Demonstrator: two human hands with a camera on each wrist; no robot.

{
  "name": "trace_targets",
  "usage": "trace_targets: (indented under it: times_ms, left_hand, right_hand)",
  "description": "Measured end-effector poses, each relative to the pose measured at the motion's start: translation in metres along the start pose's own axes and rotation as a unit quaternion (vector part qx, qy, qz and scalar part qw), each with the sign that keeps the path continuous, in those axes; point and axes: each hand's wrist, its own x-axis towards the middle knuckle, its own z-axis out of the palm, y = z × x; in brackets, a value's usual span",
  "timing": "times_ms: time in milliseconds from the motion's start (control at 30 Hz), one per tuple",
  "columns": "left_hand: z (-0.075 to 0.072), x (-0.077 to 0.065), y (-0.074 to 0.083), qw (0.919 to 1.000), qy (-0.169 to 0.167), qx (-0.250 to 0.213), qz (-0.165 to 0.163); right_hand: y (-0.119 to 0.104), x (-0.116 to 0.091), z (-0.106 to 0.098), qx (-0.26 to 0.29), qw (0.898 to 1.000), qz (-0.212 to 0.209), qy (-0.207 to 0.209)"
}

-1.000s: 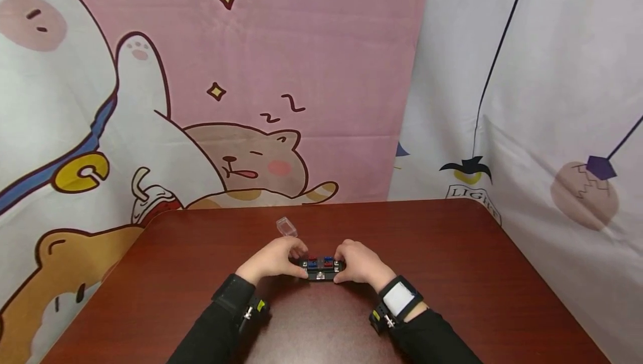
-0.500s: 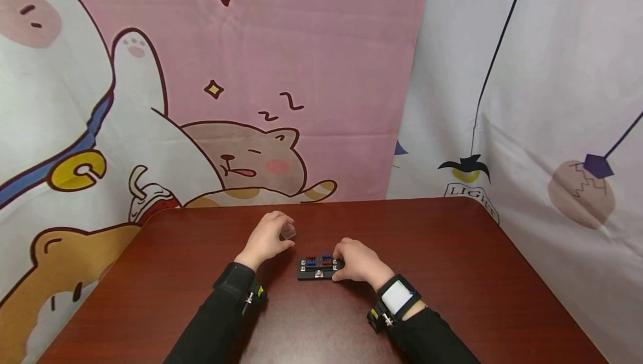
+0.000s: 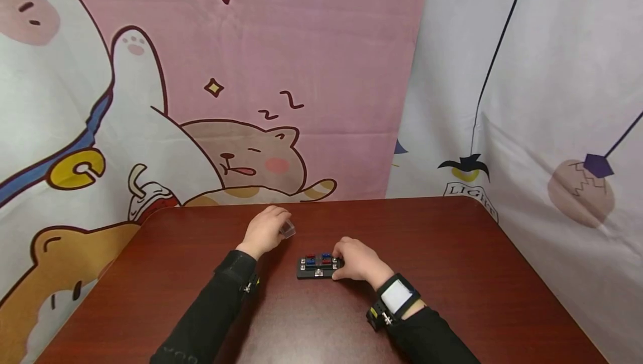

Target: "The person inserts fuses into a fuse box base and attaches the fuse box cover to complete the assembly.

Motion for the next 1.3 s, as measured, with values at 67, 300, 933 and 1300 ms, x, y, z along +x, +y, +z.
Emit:
trace_targets:
  times_ms: [67,300,933,1300]
  left_hand:
    - [-0.002,0.002,0.001,0.9999,-0.004,0.013,0.009]
    - [-0.001,0.003,-0.002,0.9982,-0.029,0.05,0.018]
    - [0.003,0.0,-0.008,0.9966,-0.06,0.005,-0.057]
    - [-0.009,-0.002,-0.003,0.9826,-0.094,-0.122,-0.104]
  right_hand:
    - [0.0,0.0,0.0,0.001,1.0,0.001,0.0]
    - [0.0,0.002,0.0,0.004,1.0,-0.001,-0.004]
    - [0.0,0.001,-0.001,0.014,1.0,0.006,-0.005]
    - [0.001,0.0,0.0,0.015,1.0,0.007,-0.003]
